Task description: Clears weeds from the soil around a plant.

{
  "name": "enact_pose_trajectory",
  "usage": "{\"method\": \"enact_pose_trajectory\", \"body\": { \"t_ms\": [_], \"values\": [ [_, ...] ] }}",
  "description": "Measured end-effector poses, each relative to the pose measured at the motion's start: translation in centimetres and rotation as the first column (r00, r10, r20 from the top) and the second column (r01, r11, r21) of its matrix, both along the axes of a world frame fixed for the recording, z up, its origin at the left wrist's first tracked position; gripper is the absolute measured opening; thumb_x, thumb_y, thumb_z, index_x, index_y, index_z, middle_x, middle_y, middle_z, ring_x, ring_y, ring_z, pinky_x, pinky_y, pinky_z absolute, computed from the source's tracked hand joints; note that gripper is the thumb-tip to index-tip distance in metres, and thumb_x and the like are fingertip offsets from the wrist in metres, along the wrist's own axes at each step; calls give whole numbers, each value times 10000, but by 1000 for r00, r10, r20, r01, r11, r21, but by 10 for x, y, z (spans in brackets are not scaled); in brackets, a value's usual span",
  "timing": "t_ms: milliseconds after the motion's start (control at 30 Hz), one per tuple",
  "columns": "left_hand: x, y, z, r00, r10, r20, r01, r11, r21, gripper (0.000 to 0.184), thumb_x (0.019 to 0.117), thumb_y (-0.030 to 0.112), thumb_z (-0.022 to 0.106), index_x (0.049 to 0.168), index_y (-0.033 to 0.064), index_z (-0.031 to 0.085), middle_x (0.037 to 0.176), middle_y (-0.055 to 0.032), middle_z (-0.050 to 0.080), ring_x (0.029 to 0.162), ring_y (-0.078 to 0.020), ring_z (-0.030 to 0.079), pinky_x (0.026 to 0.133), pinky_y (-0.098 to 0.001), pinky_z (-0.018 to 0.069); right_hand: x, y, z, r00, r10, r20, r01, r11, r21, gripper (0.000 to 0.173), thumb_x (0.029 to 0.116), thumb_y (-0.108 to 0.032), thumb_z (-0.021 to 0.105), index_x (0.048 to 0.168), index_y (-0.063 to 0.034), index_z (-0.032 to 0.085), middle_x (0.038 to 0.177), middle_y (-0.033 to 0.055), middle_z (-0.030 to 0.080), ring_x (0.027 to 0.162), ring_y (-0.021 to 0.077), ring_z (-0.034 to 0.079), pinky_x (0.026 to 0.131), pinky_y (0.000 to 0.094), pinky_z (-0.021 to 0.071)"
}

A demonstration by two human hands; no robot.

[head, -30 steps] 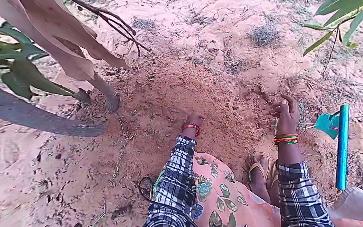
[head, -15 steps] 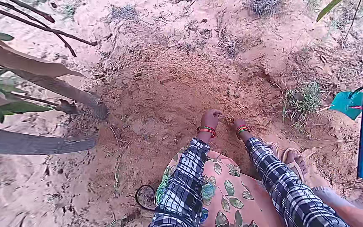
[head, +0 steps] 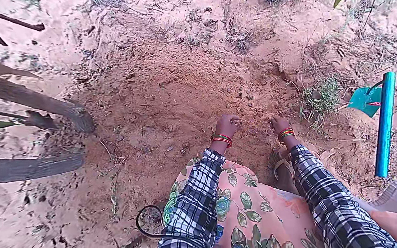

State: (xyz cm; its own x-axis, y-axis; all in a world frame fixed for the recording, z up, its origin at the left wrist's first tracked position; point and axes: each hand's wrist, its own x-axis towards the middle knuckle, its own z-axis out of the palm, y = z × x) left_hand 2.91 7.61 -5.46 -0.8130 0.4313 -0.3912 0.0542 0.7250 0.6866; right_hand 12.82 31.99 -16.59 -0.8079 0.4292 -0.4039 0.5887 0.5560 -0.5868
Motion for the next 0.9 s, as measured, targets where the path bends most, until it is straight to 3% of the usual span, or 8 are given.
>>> {"method": "enact_pose_trajectory", "body": {
  "t_ms": [133, 233, 367, 467, 533, 633, 700, 900],
  "values": [
    [-1, 0, -2, 1000, -9, -11, 9, 1000, -26, 321, 1015, 1, 531, 1274, 82, 705, 1317, -149, 671, 1232, -286, 635, 1079, -480, 478, 2, 2, -32, 948, 152, 278, -184, 979, 91, 353, 1039, -175, 584, 1345, -14, 652, 1219, 326, 669, 1151, 529, 635, 943, 729, 471],
    [-1, -1, -1, 1000, -4, -9, 3, 1000, -31, 334, 1017, 2, 528, 1281, 102, 706, 1318, -128, 674, 1234, -263, 635, 1081, -460, 478, 3, -24, -46, 800, 303, 518, -400, 913, 84, 312, 1009, -206, 621, 1233, -2, 697, 1246, 291, 675, 1193, 503, 628, 958, 735, 467],
    [-3, -4, 2, 999, -3, -40, 2, 1000, -19, 340, 1004, -13, 517, 1269, 79, 709, 1287, -146, 690, 1223, -280, 643, 1070, -482, 481, 14, -74, -36, 771, 615, 164, -598, 788, -145, 342, 1095, -227, 509, 1208, 29, 705, 1126, 284, 712, 1088, 457, 682, 978, 640, 488],
    [-3, 0, 0, 998, -24, -56, 24, 1000, 6, 335, 1005, -11, 514, 1262, 73, 712, 1277, -140, 696, 1208, -265, 651, 1063, -458, 490, 17, -114, -15, 600, 791, 119, -710, 595, -378, 416, 1011, -134, 652, 1411, -34, 596, 1248, 264, 670, 1151, 414, 650, 1045, 593, 463],
    [-3, 0, 0, 998, -33, -46, 33, 999, 18, 340, 1004, -23, 510, 1268, 64, 707, 1294, -153, 683, 1215, -272, 646, 1070, -451, 488, 19, -135, -15, 470, 871, 142, -795, 488, -361, 594, 972, -143, 692, 1536, -158, 509, 1456, 250, 565, 1324, 434, 564, 1108, 631, 417],
    [-2, -3, 2, 999, -33, -34, 34, 999, 16, 348, 1006, -23, 504, 1278, 68, 702, 1312, -155, 672, 1239, -273, 633, 1086, -450, 477, 18, -131, -15, 403, 894, 198, -851, 445, -278, 398, 1051, -164, 571, 1439, -80, 598, 1451, 256, 559, 1323, 439, 561, 1096, 623, 424],
    [-1, -6, 5, 999, -20, -40, 21, 1000, 17, 349, 1011, -20, 500, 1272, 81, 708, 1319, -142, 674, 1249, -263, 629, 1093, -445, 471, 15, -108, -26, 457, 862, 219, -841, 499, -208, 310, 1071, -144, 540, 1300, 16, 676, 1343, 265, 636, 1274, 435, 601, 1100, 600, 429],
    [-3, -5, 6, 998, -36, -43, 36, 999, 7, 353, 1006, -23, 502, 1280, 75, 702, 1309, -144, 679, 1249, -271, 629, 1093, -457, 469, 17, -21, -25, 810, 577, 103, -586, 798, 141, 162, 1009, -99, 646, 1052, -8, 773, 1089, 255, 731, 1053, 478, 690, 919, 695, 510]
  ]
}}
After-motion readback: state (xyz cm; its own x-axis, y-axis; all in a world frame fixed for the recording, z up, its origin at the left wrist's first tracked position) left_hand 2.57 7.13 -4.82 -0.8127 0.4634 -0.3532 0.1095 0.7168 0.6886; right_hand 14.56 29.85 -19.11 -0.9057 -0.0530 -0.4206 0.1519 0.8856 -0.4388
